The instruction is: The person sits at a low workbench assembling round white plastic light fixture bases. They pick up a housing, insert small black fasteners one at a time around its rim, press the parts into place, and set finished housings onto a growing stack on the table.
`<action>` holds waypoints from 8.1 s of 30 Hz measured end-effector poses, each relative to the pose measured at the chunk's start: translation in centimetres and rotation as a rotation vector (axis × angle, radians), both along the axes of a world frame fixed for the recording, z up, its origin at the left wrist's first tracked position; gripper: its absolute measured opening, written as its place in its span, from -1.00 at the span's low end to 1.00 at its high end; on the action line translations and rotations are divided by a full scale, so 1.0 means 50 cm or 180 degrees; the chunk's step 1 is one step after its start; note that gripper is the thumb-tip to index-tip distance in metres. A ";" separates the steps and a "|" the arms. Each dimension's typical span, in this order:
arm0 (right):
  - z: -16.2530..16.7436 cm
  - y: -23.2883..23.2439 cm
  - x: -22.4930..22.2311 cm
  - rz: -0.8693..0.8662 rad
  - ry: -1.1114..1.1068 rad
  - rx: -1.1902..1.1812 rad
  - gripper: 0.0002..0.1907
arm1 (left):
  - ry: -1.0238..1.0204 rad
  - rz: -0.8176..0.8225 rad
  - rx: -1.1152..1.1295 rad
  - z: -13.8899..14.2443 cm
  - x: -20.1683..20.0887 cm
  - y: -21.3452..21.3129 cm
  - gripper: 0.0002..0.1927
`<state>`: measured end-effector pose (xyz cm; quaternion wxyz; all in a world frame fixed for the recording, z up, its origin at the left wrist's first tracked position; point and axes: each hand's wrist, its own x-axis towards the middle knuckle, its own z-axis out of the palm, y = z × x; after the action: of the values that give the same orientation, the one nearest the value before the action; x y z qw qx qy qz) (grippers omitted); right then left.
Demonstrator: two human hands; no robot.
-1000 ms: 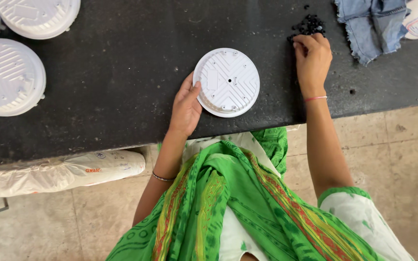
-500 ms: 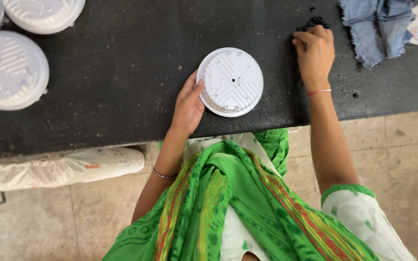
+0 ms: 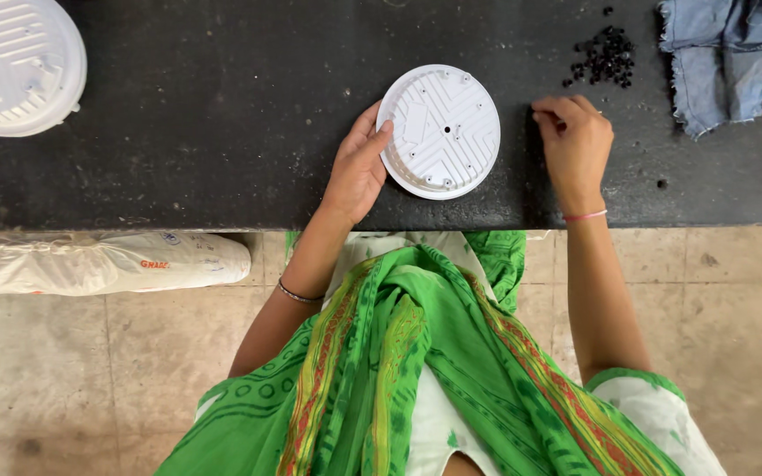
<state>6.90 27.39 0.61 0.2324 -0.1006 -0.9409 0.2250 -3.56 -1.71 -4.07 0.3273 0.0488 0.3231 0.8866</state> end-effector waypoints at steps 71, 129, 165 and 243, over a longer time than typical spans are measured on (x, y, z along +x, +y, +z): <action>0.124 -0.099 -0.201 0.1182 -0.1855 -0.0008 0.19 | 0.0428 0.0124 -0.0187 -0.018 0.003 -0.003 -0.24; -0.039 0.143 0.070 -0.0946 -0.0033 0.0670 -0.91 | 0.0661 0.0205 -0.0583 -0.001 0.023 0.024 -0.34; 0.070 -0.087 -0.158 0.0822 -0.0512 -0.1144 -0.90 | 0.0667 0.0159 -0.0494 -0.008 0.015 0.003 -0.29; 0.099 -0.103 -0.171 0.1380 -0.0281 0.0035 -0.87 | 0.0821 0.0224 -0.0692 -0.028 0.011 0.010 -0.26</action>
<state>-1.66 22.24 5.53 0.1377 0.0956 -0.9509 0.2600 -3.02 -1.22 -5.48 0.2552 0.1151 0.4579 0.8437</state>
